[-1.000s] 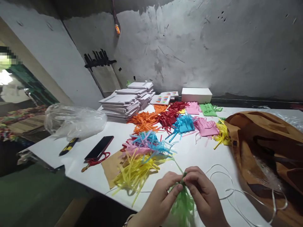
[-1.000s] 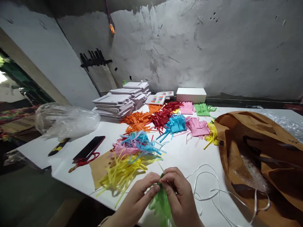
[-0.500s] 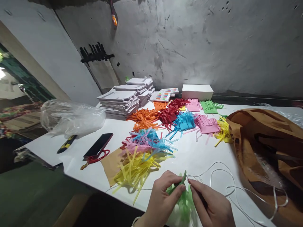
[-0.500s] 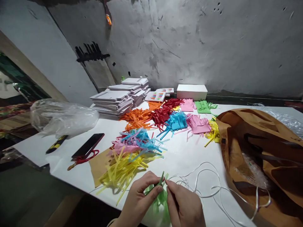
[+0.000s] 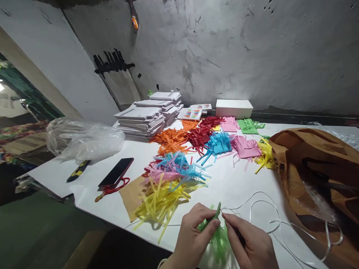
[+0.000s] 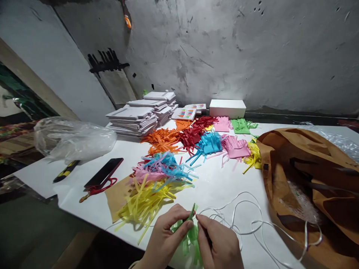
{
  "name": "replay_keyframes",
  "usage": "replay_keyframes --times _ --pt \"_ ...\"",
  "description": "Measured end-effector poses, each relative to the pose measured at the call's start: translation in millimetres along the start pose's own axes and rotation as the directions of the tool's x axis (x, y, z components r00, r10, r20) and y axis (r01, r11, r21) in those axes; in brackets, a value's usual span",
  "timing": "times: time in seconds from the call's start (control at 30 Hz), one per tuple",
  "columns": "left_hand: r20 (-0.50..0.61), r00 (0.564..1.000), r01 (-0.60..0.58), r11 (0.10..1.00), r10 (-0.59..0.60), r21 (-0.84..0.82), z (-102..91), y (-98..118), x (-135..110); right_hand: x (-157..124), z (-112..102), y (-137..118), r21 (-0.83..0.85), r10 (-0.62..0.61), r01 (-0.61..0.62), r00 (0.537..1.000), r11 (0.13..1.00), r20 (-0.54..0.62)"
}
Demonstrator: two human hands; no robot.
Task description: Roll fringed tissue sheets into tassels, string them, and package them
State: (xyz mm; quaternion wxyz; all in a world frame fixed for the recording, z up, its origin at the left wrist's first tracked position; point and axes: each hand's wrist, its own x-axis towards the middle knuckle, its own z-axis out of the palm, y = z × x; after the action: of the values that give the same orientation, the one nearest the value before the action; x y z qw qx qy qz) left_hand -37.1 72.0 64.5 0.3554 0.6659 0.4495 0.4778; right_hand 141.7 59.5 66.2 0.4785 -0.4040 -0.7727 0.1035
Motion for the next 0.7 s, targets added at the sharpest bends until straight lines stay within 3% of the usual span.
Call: replay_keyframes --times 0.13,0.23,0.3,0.33,0.37,0.43,0.5,0.53,0.6,0.7 --pt "-0.03 0.987 -0.151 0.983 0.155 0.108 1.2 -3 2 0 -5 5 -0.071 -0.049 0.055 0.995 0.996 0.083" --pt "-0.017 0.927 -0.353 0.885 0.375 0.304 1.3 -4 2 -3 -7 9 -0.083 -0.048 0.062 0.985 0.995 0.164" --pt "0.037 0.882 -0.444 0.799 0.47 0.405 1.0 -3 2 -3 -7 9 -0.011 0.052 -0.051 0.975 0.999 0.215" --pt "0.062 0.868 -0.467 0.77 0.492 0.435 0.9 -3 2 -3 -6 8 0.053 0.156 -0.172 0.961 0.984 0.229" --pt "0.081 0.861 -0.481 0.751 0.503 0.452 0.9 -3 2 -3 -5 7 0.138 0.286 -0.324 0.928 0.936 0.238" --pt "0.102 0.85 -0.499 0.729 0.517 0.469 1.1 -2 2 -1 0 2 0.345 0.532 -0.604 0.797 0.719 0.287" --pt "0.125 0.846 -0.51 0.717 0.518 0.475 1.5 -2 1 1 5 -2 0.484 0.641 -0.737 0.663 0.471 0.386" --pt "0.142 0.847 -0.512 0.714 0.513 0.478 1.6 -2 1 2 7 -3 0.506 0.651 -0.764 0.626 0.401 0.43" --pt "0.17 0.852 -0.508 0.705 0.495 0.495 1.5 -3 0 2 9 -2 0.469 0.65 -0.779 0.615 0.416 0.445" --pt "0.183 0.857 -0.499 0.687 0.483 0.528 0.7 -8 -2 0 8 6 0.369 0.632 -0.745 0.667 0.556 0.394"
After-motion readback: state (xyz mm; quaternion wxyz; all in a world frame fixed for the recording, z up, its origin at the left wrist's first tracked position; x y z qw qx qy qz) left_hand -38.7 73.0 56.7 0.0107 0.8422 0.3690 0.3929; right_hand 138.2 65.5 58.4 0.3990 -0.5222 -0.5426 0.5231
